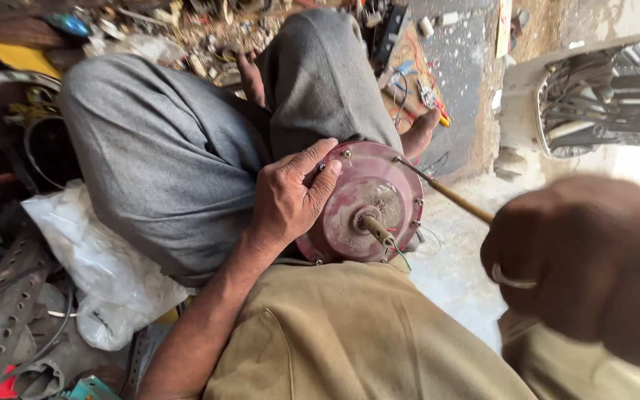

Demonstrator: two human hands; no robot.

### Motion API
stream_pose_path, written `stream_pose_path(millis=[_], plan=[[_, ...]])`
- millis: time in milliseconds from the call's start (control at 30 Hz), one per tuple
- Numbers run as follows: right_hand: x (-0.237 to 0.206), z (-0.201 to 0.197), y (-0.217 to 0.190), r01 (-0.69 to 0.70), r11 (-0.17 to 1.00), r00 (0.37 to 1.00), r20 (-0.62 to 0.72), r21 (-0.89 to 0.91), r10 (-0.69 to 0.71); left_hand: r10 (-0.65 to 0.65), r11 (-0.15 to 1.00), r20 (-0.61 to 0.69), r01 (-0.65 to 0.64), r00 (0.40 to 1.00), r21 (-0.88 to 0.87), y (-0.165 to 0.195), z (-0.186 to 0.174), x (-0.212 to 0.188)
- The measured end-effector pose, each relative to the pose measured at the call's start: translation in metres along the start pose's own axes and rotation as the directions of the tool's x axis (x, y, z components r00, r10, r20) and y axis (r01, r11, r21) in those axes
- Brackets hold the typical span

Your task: The person sits on the floor and uses a hammer and a chisel to tap and adjust components on a red circular electric motor. They repeatedly strike the chisel with the hammer and use a screwdriver to manipulate parts on the motor's surface.

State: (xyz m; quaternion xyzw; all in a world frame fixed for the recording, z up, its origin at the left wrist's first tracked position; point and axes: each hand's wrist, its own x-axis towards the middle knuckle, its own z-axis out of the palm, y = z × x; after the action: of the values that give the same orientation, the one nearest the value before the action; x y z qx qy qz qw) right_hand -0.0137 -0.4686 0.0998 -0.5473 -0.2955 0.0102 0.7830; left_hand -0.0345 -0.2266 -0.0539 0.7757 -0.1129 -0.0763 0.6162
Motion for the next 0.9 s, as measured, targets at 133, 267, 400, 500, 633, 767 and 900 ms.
stream_pose_path(millis=[133,267,400,500,633,767,900], plan=[[0.0,-0.007,0.0,-0.06,0.994,0.994,-0.093,-0.095,0.052,0.042,0.995,-0.004,-0.043,0.999,-0.087,0.0,-0.001,0.0],[-0.006,-0.002,0.002,-0.038,0.994,0.993,-0.115,-0.103,0.026,0.003,0.996,-0.001,-0.003,1.0,-0.084,-0.001,-0.004,-0.004],[-0.004,-0.001,-0.01,-0.059,0.987,0.989,-0.145,-0.152,0.037,0.026,0.999,0.015,-0.026,1.0,-0.046,0.002,-0.005,-0.008],[-0.008,0.004,-0.023,-0.056,0.985,0.99,-0.14,-0.161,0.033,0.048,0.997,0.035,-0.046,0.998,-0.055,0.007,-0.007,-0.006],[-0.015,0.002,-0.03,-0.052,0.982,0.987,-0.162,-0.183,0.022,-0.007,0.999,0.136,0.002,0.991,0.04,0.017,-0.019,0.0],[-0.028,-0.008,-0.041,0.04,0.984,0.98,-0.184,-0.174,-0.072,0.137,0.964,0.088,-0.154,0.987,0.219,0.029,-0.024,0.014],[-0.047,-0.031,-0.031,-0.153,0.921,0.926,-0.378,-0.359,0.006,0.478,0.82,0.299,-0.542,0.826,0.185,0.035,-0.002,0.047]])
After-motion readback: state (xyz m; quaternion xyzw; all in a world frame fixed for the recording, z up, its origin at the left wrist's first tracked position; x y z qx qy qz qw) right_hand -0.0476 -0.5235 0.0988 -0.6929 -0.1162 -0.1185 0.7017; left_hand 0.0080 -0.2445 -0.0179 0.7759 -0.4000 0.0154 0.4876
